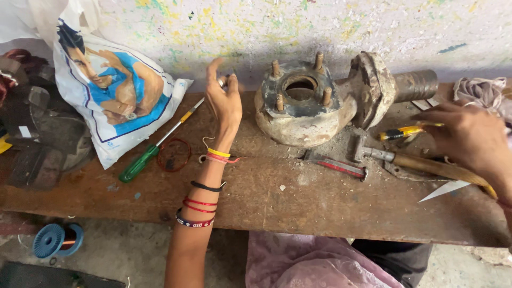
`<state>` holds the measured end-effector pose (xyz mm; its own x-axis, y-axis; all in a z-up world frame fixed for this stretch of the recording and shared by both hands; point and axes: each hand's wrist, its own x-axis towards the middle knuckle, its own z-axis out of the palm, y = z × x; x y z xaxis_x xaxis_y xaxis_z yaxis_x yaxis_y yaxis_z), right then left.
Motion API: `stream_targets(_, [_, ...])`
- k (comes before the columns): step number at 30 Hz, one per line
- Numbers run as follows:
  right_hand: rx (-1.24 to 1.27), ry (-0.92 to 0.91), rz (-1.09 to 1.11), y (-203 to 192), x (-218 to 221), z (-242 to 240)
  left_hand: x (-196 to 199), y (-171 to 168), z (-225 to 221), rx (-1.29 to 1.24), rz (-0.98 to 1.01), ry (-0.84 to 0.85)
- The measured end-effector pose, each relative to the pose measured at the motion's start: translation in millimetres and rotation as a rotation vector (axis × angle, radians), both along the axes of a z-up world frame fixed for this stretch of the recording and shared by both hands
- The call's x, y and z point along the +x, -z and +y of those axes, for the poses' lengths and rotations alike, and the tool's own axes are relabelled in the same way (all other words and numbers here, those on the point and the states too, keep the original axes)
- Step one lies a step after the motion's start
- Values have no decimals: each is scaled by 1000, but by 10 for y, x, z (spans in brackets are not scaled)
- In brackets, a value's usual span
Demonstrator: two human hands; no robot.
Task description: The person cleans a metal mechanical part with a cloth, then uses a screwdriver and hammer to adjust components. They place a gasket onto the part and continue tapping and prying with tools to secure it.
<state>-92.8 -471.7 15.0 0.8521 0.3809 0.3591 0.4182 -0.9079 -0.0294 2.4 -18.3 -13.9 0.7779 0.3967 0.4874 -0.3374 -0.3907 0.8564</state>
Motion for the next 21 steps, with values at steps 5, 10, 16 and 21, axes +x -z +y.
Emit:
stream_targets(5, [-98, -89, 97, 215, 64, -30, 71, 68, -27, 72, -108, -3])
stream_targets(10, [-204, -21, 144, 261, 100, -165, 75, 132, -27, 149, -98, 5])
stream_targets(16, [471, 24, 219, -80, 190, -338, -1, -19, -133, 83, -178, 52])
stream_targets(21, [1075, -206, 89, -287, 216, 52, -185, -185, -249, 120, -193, 94])
